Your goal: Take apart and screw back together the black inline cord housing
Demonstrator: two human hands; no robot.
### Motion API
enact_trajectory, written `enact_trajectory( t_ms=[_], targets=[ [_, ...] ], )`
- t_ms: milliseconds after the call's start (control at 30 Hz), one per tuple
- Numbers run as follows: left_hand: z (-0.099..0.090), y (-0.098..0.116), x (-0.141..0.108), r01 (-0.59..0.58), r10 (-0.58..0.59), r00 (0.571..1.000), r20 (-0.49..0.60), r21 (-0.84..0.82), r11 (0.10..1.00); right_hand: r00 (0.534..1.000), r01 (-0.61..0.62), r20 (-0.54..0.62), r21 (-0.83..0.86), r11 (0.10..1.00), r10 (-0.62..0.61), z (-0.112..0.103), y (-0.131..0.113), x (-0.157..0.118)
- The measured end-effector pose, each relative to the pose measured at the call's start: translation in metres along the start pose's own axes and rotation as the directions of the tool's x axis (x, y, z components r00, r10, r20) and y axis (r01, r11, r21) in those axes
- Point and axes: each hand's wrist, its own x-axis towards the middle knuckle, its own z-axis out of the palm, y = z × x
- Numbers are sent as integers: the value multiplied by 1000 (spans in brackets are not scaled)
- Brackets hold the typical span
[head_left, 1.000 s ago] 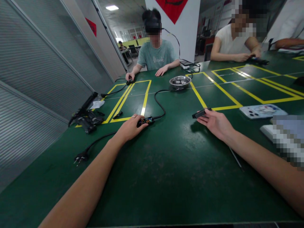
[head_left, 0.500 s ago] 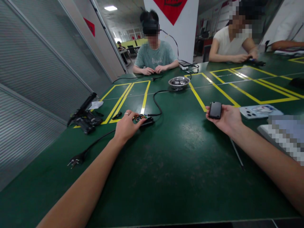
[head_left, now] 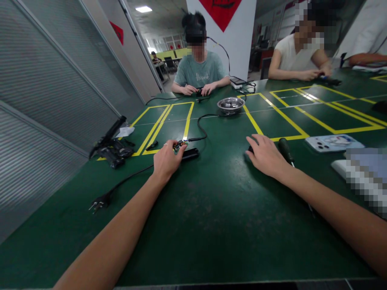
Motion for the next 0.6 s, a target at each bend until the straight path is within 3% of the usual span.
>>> enact_trajectory(
  t_ms=[133, 233, 333, 467, 600],
  targets=[
    [1, 1, 2, 42, -42, 999, -11, -14, 999, 963, 220, 117, 172, 960, -242, -13, -57, 20],
    [2, 0, 2, 59, -60, 998, -15, -15, 998, 944, 292, 99, 182, 939, -313, 5, -109, 46],
    [4, -2, 0, 52, -52, 999, -15, -5, 999, 918, 363, 95, 190, 912, -385, 34, -141, 74],
    [5, -6, -1, 34, -34, 999, 2, -18, 999, 889, 412, 131, 193, 891, -439, 51, -139, 90],
    [5, -6, -1, 41, -40, 999, 32, -27, 999, 889, 411, 146, 164, 897, -434, 36, -111, 72]
  ],
)
